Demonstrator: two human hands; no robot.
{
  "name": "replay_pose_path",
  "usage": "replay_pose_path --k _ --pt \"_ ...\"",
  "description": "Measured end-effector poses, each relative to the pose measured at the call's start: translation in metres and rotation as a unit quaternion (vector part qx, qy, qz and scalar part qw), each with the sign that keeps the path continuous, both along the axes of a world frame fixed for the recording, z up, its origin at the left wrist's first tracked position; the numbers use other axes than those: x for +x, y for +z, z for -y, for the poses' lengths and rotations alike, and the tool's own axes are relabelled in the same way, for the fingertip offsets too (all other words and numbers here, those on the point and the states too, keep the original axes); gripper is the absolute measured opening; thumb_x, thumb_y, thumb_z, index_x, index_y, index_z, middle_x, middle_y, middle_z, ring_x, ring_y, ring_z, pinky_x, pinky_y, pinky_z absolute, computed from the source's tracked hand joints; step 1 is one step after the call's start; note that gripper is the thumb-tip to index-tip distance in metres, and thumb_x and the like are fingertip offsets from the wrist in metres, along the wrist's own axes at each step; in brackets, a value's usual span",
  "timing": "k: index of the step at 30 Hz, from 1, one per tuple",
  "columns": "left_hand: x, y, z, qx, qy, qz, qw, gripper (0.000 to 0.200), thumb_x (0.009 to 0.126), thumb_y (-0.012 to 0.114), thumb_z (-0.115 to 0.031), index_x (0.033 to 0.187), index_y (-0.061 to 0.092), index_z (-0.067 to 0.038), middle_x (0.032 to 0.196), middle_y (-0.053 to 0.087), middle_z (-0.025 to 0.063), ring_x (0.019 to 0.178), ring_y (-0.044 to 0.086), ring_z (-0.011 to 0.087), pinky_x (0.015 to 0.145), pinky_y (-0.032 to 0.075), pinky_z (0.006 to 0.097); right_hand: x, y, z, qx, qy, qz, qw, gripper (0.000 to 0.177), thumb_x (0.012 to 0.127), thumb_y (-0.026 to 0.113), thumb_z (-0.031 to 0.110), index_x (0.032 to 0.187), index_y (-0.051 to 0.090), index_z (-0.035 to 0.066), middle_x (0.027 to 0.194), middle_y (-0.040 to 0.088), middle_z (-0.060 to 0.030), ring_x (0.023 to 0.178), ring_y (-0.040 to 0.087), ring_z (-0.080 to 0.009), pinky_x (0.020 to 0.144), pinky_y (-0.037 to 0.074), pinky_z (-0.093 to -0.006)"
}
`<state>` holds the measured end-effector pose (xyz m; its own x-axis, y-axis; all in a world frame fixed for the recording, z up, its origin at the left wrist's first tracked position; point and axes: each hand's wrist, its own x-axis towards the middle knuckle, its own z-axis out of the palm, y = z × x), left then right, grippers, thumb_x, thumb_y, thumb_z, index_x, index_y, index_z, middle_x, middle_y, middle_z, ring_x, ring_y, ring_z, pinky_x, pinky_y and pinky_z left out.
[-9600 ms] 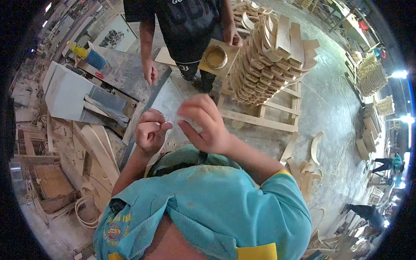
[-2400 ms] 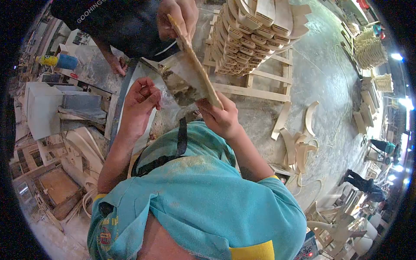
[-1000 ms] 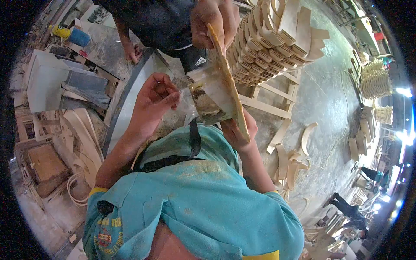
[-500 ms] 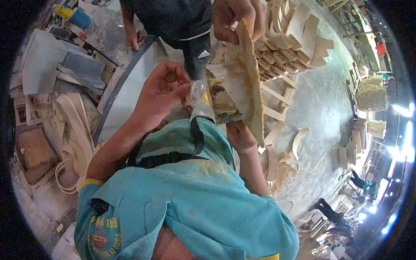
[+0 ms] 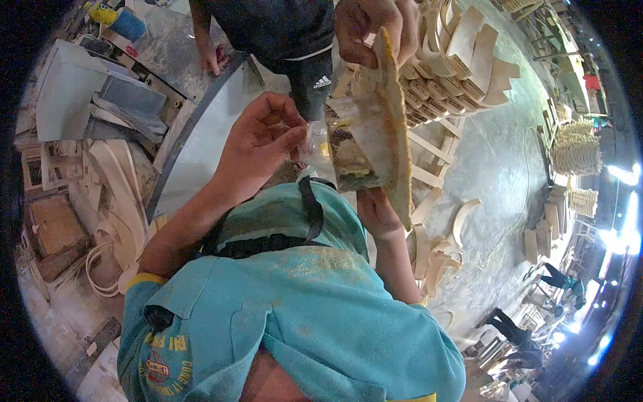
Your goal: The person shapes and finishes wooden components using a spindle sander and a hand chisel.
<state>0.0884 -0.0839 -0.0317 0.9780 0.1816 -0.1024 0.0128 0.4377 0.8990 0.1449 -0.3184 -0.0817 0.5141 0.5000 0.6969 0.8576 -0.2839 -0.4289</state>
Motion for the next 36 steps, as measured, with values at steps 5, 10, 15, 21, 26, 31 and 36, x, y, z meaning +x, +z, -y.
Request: replay_pose_path --k 5,10,15,21,26,31,36 --pt "-0.002 0.005 0.000 0.035 0.013 -0.018 0.999 0.017 0.096 0.064 -0.004 0.108 0.052 -0.005 0.095 0.060 0.0033 0.076 0.061 0.0088 0.064 0.051 0.0246 -0.002 0.005 -0.002 -0.015 0.011 0.030 0.999 0.030 0.080 0.067 -0.013 0.105 0.062 0.003 0.114 0.065 -0.0157 0.099 0.066 -0.0278 0.085 0.053 -0.0369" --pt "-0.004 0.008 0.000 0.041 0.014 -0.024 0.999 0.017 0.096 0.064 -0.005 0.108 0.053 -0.005 0.096 0.060 0.0030 0.076 0.061 0.0084 0.063 0.050 0.0242 -0.010 -0.024 0.018 0.051 -0.003 -0.264 0.963 0.028 0.079 0.066 -0.014 0.101 0.060 0.003 0.115 0.065 -0.0156 0.098 0.065 -0.0271 0.086 0.053 -0.0381" --pt "-0.006 0.009 0.002 0.039 0.019 -0.010 0.999 0.017 0.096 0.064 -0.005 0.108 0.053 -0.005 0.096 0.060 0.0029 0.075 0.060 0.0077 0.060 0.049 0.0237 -0.010 0.001 0.004 -0.049 -0.032 0.014 0.998 0.027 0.078 0.062 -0.016 0.100 0.058 -0.001 0.112 0.064 -0.0150 0.093 0.065 -0.0252 0.085 0.054 -0.0393" --pt "-0.007 0.009 0.005 0.049 0.023 -0.024 0.998 0.017 0.096 0.062 -0.004 0.110 0.053 -0.005 0.096 0.058 0.0017 0.073 0.060 0.0065 0.059 0.047 0.0221 -0.019 -0.009 0.004 0.038 -0.030 -0.135 0.990 0.022 0.079 0.063 -0.015 0.093 0.062 0.003 0.100 0.068 -0.0158 0.088 0.067 -0.0299 0.083 0.054 -0.0397" --pt "-0.007 0.013 0.008 0.058 0.029 -0.037 0.997 0.015 0.097 0.062 -0.005 0.109 0.054 -0.007 0.092 0.059 0.0006 0.073 0.059 0.0066 0.058 0.047 0.0222 -0.013 0.006 0.000 0.018 -0.018 0.045 0.999 0.029 0.081 0.063 -0.015 0.102 0.064 0.004 0.102 0.069 -0.0159 0.087 0.068 -0.0299 0.084 0.054 -0.0384" --pt "-0.010 0.010 0.014 0.078 0.050 -0.081 0.992 0.016 0.095 0.059 0.000 0.108 0.056 -0.009 0.091 0.059 0.0001 0.071 0.059 0.0067 0.059 0.048 0.0221 -0.025 -0.023 0.013 0.013 -0.089 -0.135 0.987 0.024 0.080 0.073 -0.002 0.101 0.068 0.008 0.096 0.070 -0.0177 0.083 0.072 -0.0313 0.071 0.058 -0.0339" --pt "-0.011 0.007 0.008 0.093 0.023 -0.068 0.993 0.015 0.096 0.059 0.001 0.106 0.055 -0.009 0.090 0.057 -0.0005 0.071 0.058 0.0064 0.060 0.049 0.0231 -0.021 -0.035 0.009 0.013 -0.040 -0.155 0.987 0.022 0.081 0.069 -0.006 0.102 0.068 0.000 0.094 0.069 -0.0179 0.082 0.071 -0.0282 0.069 0.057 -0.0329"
